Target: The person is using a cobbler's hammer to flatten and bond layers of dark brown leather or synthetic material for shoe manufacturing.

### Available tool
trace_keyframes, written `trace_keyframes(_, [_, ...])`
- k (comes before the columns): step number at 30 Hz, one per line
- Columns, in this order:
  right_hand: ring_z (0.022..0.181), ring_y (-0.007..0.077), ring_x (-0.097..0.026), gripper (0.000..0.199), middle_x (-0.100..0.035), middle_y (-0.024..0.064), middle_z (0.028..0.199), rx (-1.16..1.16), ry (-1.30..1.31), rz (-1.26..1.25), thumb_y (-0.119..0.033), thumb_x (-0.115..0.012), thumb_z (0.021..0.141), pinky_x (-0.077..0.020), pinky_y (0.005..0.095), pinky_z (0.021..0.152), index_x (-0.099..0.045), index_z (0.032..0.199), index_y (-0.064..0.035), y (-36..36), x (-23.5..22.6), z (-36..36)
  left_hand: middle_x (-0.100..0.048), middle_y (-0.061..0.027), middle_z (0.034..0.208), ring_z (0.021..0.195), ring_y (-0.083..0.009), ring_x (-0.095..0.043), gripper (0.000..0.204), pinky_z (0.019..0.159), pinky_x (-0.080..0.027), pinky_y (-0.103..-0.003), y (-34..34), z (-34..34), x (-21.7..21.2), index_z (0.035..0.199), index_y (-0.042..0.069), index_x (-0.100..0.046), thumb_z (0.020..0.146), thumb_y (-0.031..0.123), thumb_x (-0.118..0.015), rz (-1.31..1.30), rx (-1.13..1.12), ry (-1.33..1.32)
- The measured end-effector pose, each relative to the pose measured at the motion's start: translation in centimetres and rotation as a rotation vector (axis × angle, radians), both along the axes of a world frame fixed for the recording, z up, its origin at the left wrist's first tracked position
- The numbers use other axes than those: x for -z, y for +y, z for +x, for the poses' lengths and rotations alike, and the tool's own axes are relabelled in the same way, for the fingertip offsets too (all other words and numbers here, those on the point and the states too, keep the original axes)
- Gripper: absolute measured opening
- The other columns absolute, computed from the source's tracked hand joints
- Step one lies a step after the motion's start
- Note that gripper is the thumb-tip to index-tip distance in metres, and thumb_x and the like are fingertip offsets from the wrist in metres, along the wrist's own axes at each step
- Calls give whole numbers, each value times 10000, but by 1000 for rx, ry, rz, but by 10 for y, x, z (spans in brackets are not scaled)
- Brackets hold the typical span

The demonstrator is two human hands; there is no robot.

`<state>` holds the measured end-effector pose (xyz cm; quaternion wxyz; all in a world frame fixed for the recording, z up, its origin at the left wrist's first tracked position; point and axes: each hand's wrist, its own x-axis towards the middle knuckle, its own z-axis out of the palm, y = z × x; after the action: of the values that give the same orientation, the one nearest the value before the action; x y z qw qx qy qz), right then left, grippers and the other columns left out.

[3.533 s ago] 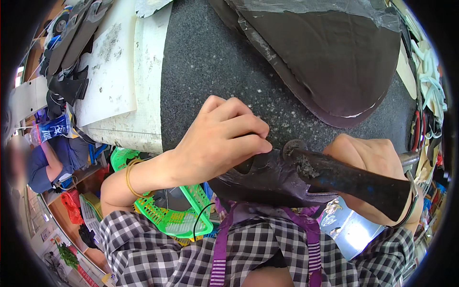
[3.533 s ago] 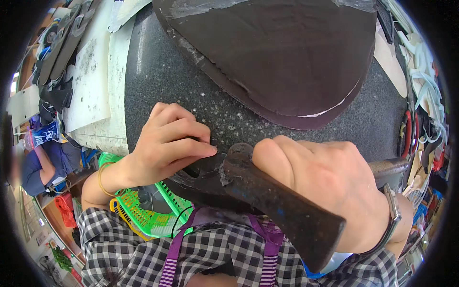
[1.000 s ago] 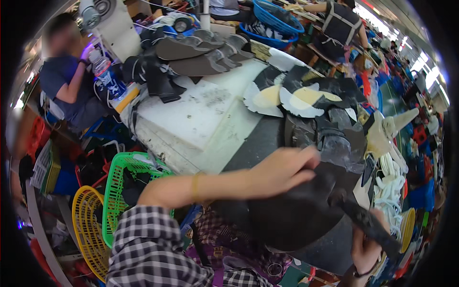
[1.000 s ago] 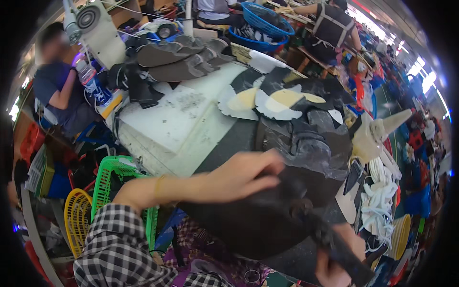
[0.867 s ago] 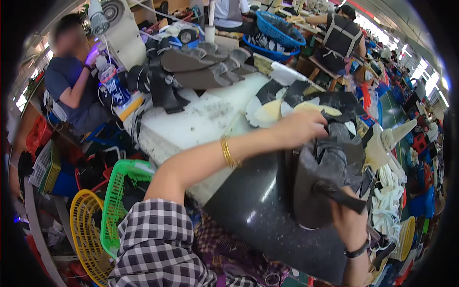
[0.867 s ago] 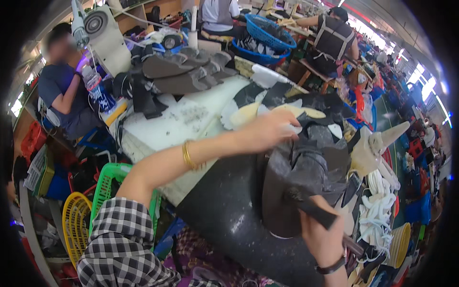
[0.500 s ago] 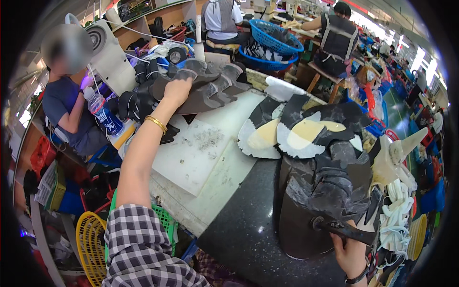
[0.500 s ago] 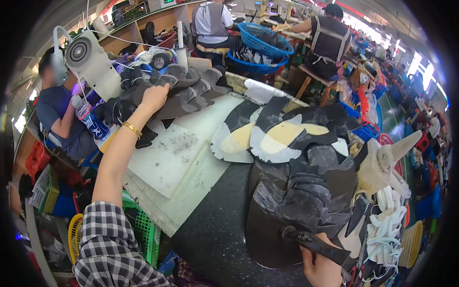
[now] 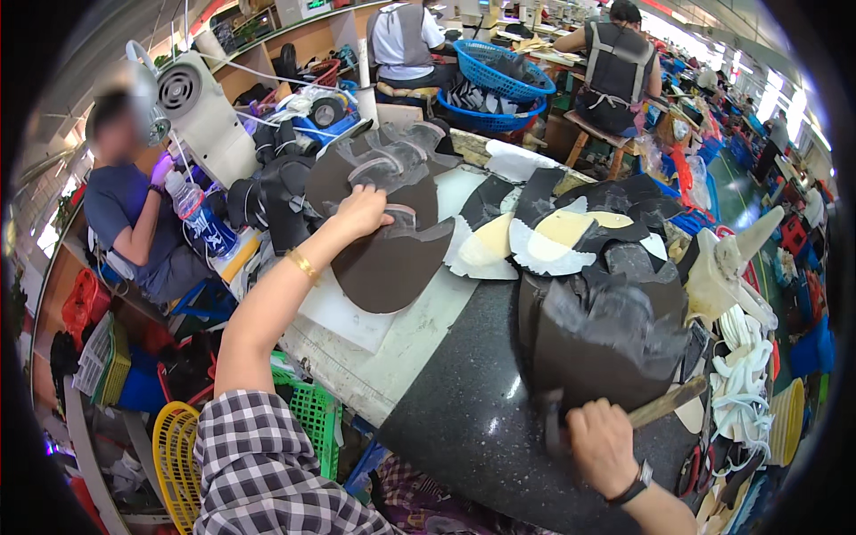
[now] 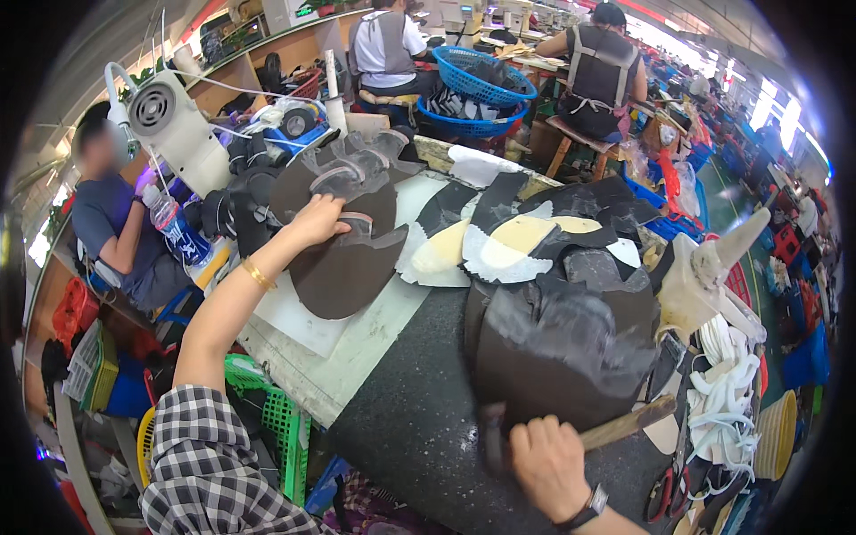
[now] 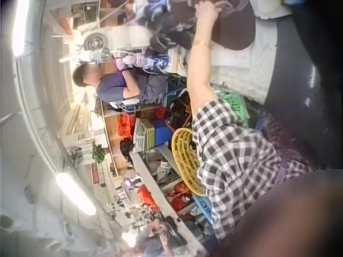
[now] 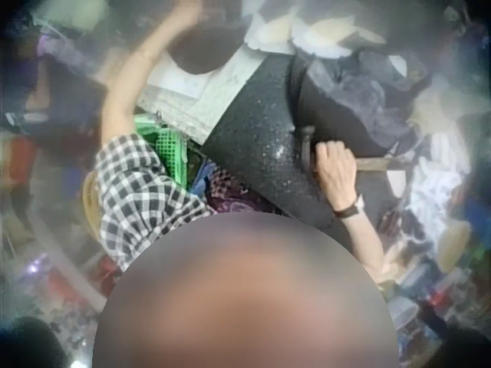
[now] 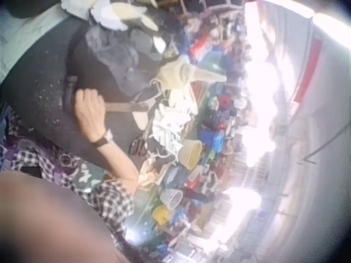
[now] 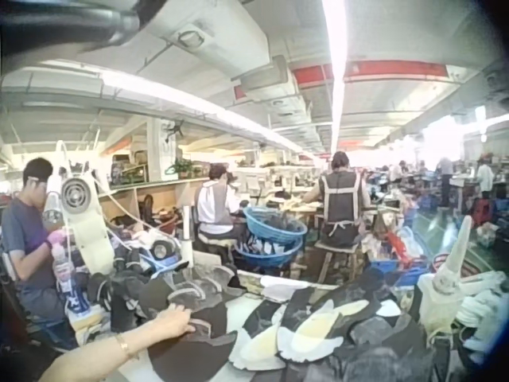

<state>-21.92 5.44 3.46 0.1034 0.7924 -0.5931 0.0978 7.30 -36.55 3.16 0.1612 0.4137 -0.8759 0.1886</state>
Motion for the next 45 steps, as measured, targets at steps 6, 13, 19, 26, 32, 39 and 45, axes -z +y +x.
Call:
trace_keyframes(6, [793, 299, -542, 301, -506, 108, 800, 171, -116, -42, -16, -648, 615, -439, 397, 660, -495, 870, -60, -33, -14, -15, -667, -142, 787, 741, -331, -648, 290, 679, -495, -410, 66, 18, -53, 1001, 59, -644, 767, 195, -750, 628, 249, -34])
trace_keyframes(13, [784, 284, -578, 217, -520, 95, 781, 167, -56, -25, -48, -612, 717, -473, 390, 652, -486, 894, -61, -28, -19, -22, -697, -80, 768, 648, -187, -684, 234, 551, -488, -310, 243, -24, -207, 1111, 32, -632, 900, 131, -652, 1268, 785, -109])
trace_keyframes(19, [686, 279, -644, 215, -626, 134, 788, 276, -705, 116, -1, -666, 796, -471, 326, 612, -566, 986, -9, 7, -87, 17, -523, 42, 860, 720, -50, -496, 178, 625, -421, -235, 299, -49, -98, 1066, 39, -507, 949, 146, -586, 2211, 460, -16])
trace_keyframes(26, [781, 354, -641, 381, -626, 162, 850, 3, -748, 421, -26, -717, 644, -511, 379, 695, -625, 1014, -3, 64, -88, 23, -573, -36, 872, 854, -209, -536, 155, 710, -410, -323, 342, -45, 16, 920, 78, -611, 828, 172, -693, 817, 901, 204])
trace_keyframes(32, [701, 294, -609, 365, -573, 111, 830, -66, -502, 380, -121, -682, 728, -490, 368, 578, -590, 1065, -13, 77, -43, 40, -586, -19, 889, 902, -211, -541, 184, 766, -378, -348, 349, -54, 23, 917, 92, -634, 768, 156, -722, 683, 785, 247])
trace_keyframes(39, [631, 288, -605, 298, -545, 89, 749, 94, -565, 532, -24, -721, 664, -459, 370, 528, -562, 916, -42, 79, -43, 47, -590, 38, 871, 907, -160, -541, 88, 778, -375, -325, 306, -94, 21, 886, 133, -656, 824, 188, -687, 900, 1077, -63])
trace_keyframes(45, [619, 280, -603, 200, -544, 97, 737, 127, -785, 561, -124, -653, 768, -475, 367, 531, -549, 914, -36, 82, -35, 30, -638, 20, 967, 897, -161, -572, 148, 753, -419, -327, 288, -96, 40, 911, 114, -675, 783, 188, -673, 795, 1425, 107])
